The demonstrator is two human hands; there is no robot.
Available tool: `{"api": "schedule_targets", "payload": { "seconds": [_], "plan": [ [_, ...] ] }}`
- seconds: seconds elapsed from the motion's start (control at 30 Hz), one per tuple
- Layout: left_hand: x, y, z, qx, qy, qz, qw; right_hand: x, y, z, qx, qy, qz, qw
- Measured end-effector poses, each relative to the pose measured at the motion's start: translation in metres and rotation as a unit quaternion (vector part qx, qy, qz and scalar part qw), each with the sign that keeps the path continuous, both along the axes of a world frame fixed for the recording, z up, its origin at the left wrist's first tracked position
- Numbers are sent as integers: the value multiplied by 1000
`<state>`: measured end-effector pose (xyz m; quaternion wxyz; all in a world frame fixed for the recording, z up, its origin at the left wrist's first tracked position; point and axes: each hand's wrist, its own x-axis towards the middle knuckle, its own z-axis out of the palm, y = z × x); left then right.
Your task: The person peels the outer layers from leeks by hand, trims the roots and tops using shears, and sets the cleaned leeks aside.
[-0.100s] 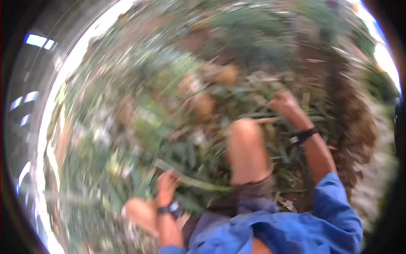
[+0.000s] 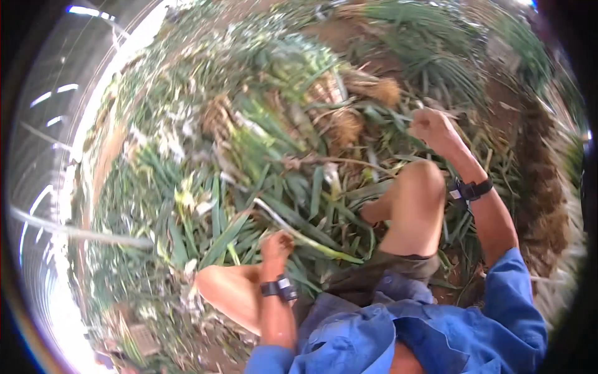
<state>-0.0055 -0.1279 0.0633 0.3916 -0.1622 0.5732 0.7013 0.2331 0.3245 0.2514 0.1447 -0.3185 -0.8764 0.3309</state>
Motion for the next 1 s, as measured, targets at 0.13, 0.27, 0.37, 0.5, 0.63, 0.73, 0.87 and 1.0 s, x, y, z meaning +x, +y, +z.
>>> {"api": "schedule_targets", "payload": {
  "seconds": [0.13, 0.27, 0.37, 0.5, 0.63, 0.73, 0.87, 1.0],
  "plan": [
    [38, -61, -68, 12, -116, 104, 988, -142, -121, -14, -40, 42, 280, 958],
    [62, -19, -112, -28, -36, 44, 998, -191, -192, -191, -9, -42, 352, 935],
    [52, -23, -173, -279, 94, -88, 952, -186, -284, -278, -39, -209, 419, 882],
    [32, -28, -237, -326, 34, -111, 938, -165, -344, -314, -142, -177, 303, 925],
    [60, 21, -164, -190, 84, -14, 978, -151, -294, -294, -143, -220, 150, 953],
    [56, 38, -119, -22, -17, 116, 993, -175, -283, -298, -171, -126, 150, 966],
    [34, -33, -172, -263, 134, -65, 953, -228, -323, -325, -105, -199, 339, 913],
    [49, -27, -117, -359, 189, -12, 914, -212, -340, -366, -180, -246, 269, 913]
  ]
}}
